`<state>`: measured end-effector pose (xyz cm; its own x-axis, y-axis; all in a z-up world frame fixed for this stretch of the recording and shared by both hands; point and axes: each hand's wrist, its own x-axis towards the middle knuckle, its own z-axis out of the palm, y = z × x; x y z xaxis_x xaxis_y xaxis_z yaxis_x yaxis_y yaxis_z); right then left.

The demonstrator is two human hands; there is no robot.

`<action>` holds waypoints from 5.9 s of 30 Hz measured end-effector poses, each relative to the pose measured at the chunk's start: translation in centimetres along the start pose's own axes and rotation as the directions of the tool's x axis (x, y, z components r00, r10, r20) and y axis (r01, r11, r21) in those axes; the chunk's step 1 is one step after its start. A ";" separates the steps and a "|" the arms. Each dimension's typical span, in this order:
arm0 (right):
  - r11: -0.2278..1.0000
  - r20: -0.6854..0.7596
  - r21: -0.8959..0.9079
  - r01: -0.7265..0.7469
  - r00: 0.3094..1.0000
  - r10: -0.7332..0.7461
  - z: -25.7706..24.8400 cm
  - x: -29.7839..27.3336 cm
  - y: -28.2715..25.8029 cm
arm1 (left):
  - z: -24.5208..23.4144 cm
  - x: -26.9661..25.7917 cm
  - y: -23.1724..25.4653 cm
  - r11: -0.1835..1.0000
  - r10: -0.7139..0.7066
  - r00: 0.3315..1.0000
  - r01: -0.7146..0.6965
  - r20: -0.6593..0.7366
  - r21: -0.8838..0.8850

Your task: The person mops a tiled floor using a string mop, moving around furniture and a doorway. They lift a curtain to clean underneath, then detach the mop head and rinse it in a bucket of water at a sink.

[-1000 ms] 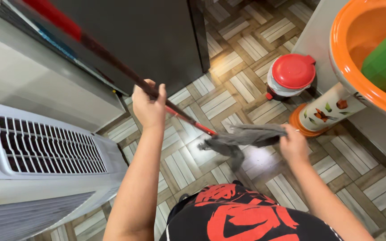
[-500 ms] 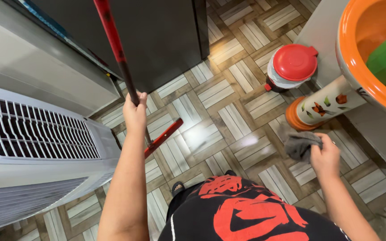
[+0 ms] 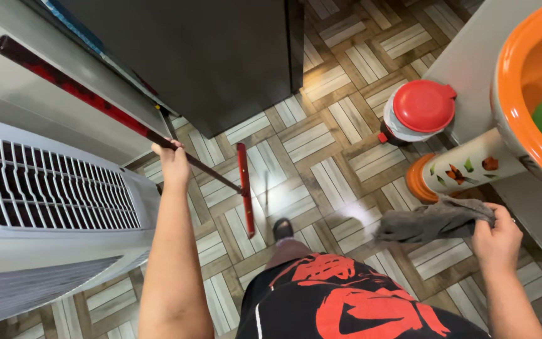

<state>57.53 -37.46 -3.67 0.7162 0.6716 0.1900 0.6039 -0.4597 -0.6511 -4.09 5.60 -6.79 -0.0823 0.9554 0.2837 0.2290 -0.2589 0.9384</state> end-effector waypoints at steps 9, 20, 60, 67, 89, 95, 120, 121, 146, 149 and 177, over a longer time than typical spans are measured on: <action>0.998 0.105 -0.066 0.020 0.994 -0.013 5.8 3.7 -8.0 | 5.2 4.6 0.9 0.972 -0.127 0.991 0.114 0.050 0.207; 0.956 0.266 -0.289 -0.051 0.955 0.131 12.7 10.4 -18.0 | 12.6 14.8 -7.1 0.885 -0.319 0.923 0.210 0.213 0.415; 0.996 0.316 0.074 -0.047 0.949 0.021 20.2 24.3 -37.6 | 16.9 34.8 -22.8 0.866 -0.495 0.866 0.498 -0.066 0.035; 0.983 0.227 0.182 0.036 0.971 -0.077 18.5 24.2 -37.9 | 18.1 34.1 -19.5 0.792 -0.443 0.832 0.538 -0.333 0.288; 0.670 -0.106 0.742 -0.036 0.980 0.171 -11.6 25.5 -18.2 | 55.5 -0.2 22.9 0.900 0.014 0.184 0.425 0.983 -0.092; 0.743 -0.088 0.664 -0.078 0.979 0.181 -17.6 25.3 -8.3 | 61.6 -1.6 41.2 0.883 0.306 0.157 0.322 0.939 -0.341; 0.911 0.053 0.193 -0.364 0.931 0.361 -22.2 26.4 6.6 | 85.8 -15.5 39.0 0.872 0.419 0.043 -0.297 0.907 -0.389; 0.918 0.055 0.176 -0.355 0.935 0.351 -22.0 26.5 6.8 | 85.2 -15.1 38.8 0.867 0.416 0.014 -0.308 0.909 -0.391; 0.993 0.439 -0.104 0.049 0.899 0.002 -11.8 39.4 5.8 | 65.2 -9.3 33.7 0.992 -0.032 0.385 0.124 0.922 -0.018; 0.978 0.549 -0.205 -0.036 0.823 0.146 -10.6 40.2 7.3 | 64.8 -9.0 33.6 0.978 -0.036 0.376 0.203 0.926 -0.044; 0.940 0.106 -0.215 -0.264 0.951 0.292 -16.5 39.5 8.8 | 73.9 -11.6 30.3 0.625 -0.334 0.090 -0.724 0.938 0.292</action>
<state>96.87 -24.59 10.20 0.8199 0.5659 -0.0869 0.4537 -0.7347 -0.5044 75.51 -2.82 3.73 0.8264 0.3058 -0.4729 0.4858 -0.8118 0.3240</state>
